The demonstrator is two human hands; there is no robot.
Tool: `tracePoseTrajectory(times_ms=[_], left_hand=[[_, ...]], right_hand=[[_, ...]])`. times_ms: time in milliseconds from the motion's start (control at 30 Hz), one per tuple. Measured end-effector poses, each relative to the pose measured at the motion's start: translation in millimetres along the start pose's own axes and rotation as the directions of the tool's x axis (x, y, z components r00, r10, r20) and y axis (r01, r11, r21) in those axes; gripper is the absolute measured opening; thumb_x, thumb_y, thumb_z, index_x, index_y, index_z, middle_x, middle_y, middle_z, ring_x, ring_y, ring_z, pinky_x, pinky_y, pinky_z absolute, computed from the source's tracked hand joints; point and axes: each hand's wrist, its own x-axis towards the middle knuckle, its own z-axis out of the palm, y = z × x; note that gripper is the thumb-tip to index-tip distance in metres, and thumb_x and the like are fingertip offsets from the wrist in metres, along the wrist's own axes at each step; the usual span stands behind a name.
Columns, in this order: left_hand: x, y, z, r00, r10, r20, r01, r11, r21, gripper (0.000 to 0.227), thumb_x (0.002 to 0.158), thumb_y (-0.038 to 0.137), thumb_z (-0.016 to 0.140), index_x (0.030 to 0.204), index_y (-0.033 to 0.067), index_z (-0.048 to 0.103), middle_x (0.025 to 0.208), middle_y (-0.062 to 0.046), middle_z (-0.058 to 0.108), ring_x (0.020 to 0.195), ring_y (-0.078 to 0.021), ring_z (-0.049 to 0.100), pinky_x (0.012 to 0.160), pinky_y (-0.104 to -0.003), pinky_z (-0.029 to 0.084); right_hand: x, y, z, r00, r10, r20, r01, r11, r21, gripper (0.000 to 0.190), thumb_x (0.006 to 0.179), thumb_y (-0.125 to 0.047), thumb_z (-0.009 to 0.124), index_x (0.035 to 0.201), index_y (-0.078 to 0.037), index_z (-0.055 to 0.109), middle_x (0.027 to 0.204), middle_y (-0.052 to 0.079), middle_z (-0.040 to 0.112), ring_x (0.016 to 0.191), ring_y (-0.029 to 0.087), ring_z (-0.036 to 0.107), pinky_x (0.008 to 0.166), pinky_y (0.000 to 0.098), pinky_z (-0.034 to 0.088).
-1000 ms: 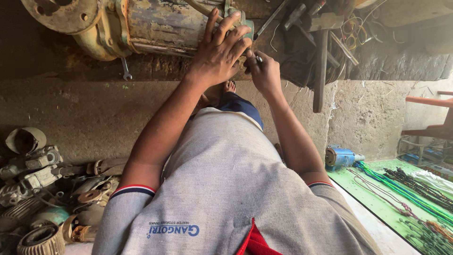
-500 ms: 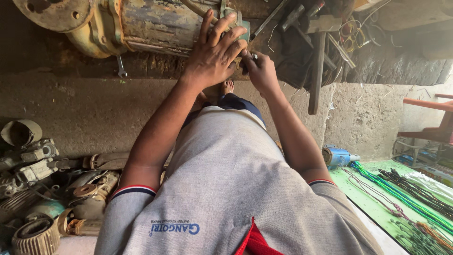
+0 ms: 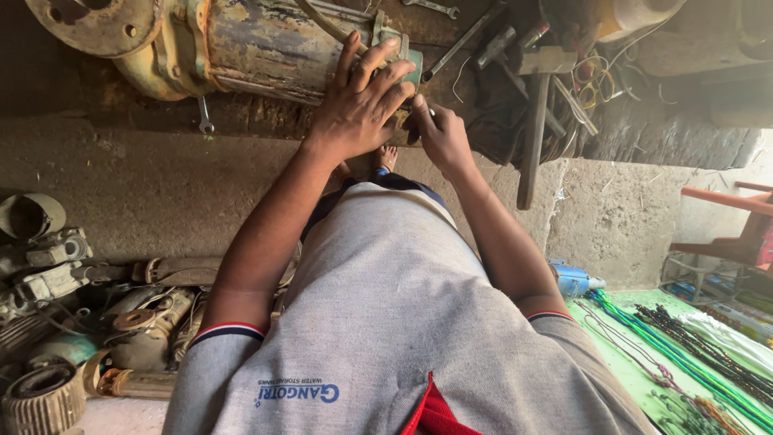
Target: The person uses a hammer and wrench to adjust and secure a cylindrical motor component on the floor. They repeatedly tap the motor housing and tighten bolts while handling the motor and tools.
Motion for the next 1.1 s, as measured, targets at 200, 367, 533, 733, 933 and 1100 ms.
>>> tracePoseTrajectory(times_ms=[200, 367, 533, 733, 933, 1100], left_hand=[[0.3, -0.2, 1.7, 1.000, 0.000, -0.030, -0.001, 0.999, -0.037, 0.040, 0.091, 0.028, 0.085, 0.120, 0.0160, 0.061, 0.150, -0.001, 0.049, 0.156, -0.0260, 0.024, 0.134, -0.059, 0.006], [0.8, 1.8, -1.0, 1.000, -0.018, -0.015, 0.018, 0.999, -0.034, 0.044, 0.086, 0.024, 0.085, 0.123, 0.0179, 0.062, 0.147, 0.001, 0.051, 0.155, -0.0251, 0.027, 0.133, -0.059, 0.009], [2.9, 1.0, -5.0, 0.999, -0.008, -0.039, 0.006, 0.999, -0.054, 0.043, 0.090, 0.024, 0.086, 0.123, 0.0183, 0.060, 0.147, 0.002, 0.051, 0.155, -0.0247, 0.028, 0.133, -0.061, 0.010], [3.3, 3.6, -7.1, 1.000, -0.025, -0.002, 0.024, 0.997, -0.078, 0.047, 0.086, 0.025, 0.087, 0.123, 0.0167, 0.059, 0.147, 0.001, 0.052, 0.154, -0.0263, 0.029, 0.131, -0.062, 0.012], [-0.1, 3.7, -1.7, 0.999, -0.024, -0.031, 0.022, 0.999, -0.034, 0.045, 0.089, 0.026, 0.087, 0.120, 0.0163, 0.057, 0.151, 0.002, 0.051, 0.157, -0.0254, 0.028, 0.135, -0.061, 0.010], [-2.0, 2.4, 4.6, 0.999, -0.015, -0.031, 0.016, 0.999, 0.030, 0.047, 0.089, 0.027, 0.089, 0.121, 0.0167, 0.056, 0.148, 0.002, 0.052, 0.157, -0.0257, 0.029, 0.134, -0.060, 0.009]], right_hand=[[7.0, 10.4, -1.6, 0.975, -0.209, 0.082, 0.207, 0.978, 0.033, 0.041, 0.102, -0.038, 0.063, 0.104, 0.002, 0.070, 0.083, 0.007, 0.073, 0.075, 0.012, 0.063, 0.066, 0.0311, 0.052], [7.8, 11.8, 0.8, 0.994, -0.101, 0.041, 0.102, 0.995, -0.009, 0.042, 0.107, -0.038, 0.060, 0.100, 0.001, 0.073, 0.076, 0.007, 0.069, 0.069, 0.013, 0.061, 0.064, 0.0313, 0.050], [10.5, 0.5, -5.1, 0.993, -0.103, 0.061, 0.108, 0.991, -0.073, 0.042, 0.106, -0.039, 0.060, 0.100, 0.001, 0.072, 0.072, 0.008, 0.068, 0.063, 0.013, 0.059, 0.059, 0.0327, 0.047], [0.1, -3.3, -8.8, 0.958, -0.284, 0.024, 0.285, 0.947, -0.152, 0.040, 0.103, -0.038, 0.060, 0.101, 0.002, 0.069, 0.074, 0.009, 0.071, 0.065, 0.012, 0.068, 0.061, 0.0313, 0.053], [13.5, -0.5, -18.4, 0.963, -0.236, 0.129, 0.244, 0.969, -0.045, 0.041, 0.104, -0.039, 0.059, 0.100, -0.001, 0.073, 0.076, 0.008, 0.073, 0.067, 0.013, 0.067, 0.062, 0.0324, 0.053], [13.9, 0.8, -24.5, 0.963, -0.238, 0.128, 0.256, 0.953, -0.159, 0.039, 0.107, -0.038, 0.057, 0.100, -0.003, 0.072, 0.074, 0.006, 0.070, 0.068, 0.011, 0.067, 0.062, 0.0314, 0.052]])
